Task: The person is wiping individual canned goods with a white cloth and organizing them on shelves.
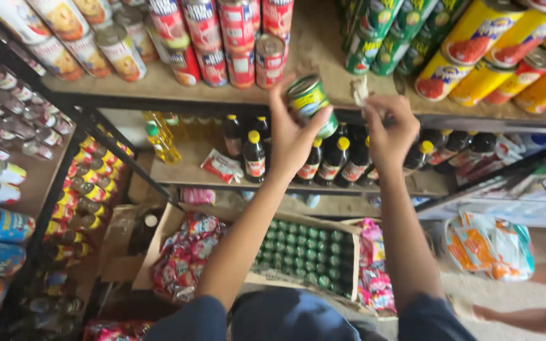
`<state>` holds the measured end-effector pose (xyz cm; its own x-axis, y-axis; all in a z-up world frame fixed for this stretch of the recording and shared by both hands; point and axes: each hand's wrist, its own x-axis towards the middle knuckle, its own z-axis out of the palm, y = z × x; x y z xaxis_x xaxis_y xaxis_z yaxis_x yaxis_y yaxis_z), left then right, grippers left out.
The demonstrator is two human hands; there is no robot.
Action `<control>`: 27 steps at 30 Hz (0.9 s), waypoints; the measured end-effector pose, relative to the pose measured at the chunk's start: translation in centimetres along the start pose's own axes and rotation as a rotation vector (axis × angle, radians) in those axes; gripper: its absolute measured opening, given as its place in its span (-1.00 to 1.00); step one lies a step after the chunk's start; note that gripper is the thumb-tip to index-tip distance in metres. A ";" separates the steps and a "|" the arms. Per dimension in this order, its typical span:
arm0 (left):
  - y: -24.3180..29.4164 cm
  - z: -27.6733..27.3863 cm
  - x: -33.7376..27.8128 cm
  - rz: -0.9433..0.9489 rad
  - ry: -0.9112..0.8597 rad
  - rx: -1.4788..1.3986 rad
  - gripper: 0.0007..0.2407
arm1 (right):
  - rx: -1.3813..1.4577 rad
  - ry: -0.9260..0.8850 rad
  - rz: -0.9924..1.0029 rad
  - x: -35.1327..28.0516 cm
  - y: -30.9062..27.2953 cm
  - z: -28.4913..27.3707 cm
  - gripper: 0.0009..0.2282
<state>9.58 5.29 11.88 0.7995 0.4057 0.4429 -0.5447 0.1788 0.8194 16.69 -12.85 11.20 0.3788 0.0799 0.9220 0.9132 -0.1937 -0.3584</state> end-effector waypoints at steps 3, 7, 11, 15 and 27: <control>-2.7 1.3 4.5 0.294 -0.004 0.039 -0.33 | -0.337 -0.068 0.060 1.3 3.5 2.4 -0.91; -7.4 2.4 10.1 0.350 0.080 0.304 -0.37 | -0.592 0.026 -0.217 1.1 6.5 4.4 -0.91; -12.9 3.4 15.5 0.414 0.212 0.469 -0.35 | -0.591 0.103 -0.193 1.1 7.0 5.0 -0.91; -14.0 4.2 16.7 0.417 0.188 0.561 -0.30 | -0.605 0.122 -0.193 0.9 7.6 4.9 -0.89; -11.5 4.4 11.6 0.290 -0.054 1.205 -0.43 | -0.651 0.156 -0.256 0.6 7.9 4.7 -0.88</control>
<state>26.20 3.99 9.19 0.7131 0.2503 0.6549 -0.1462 -0.8605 0.4881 24.80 -9.77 8.27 0.0947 0.0695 0.9931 0.6774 -0.7355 -0.0131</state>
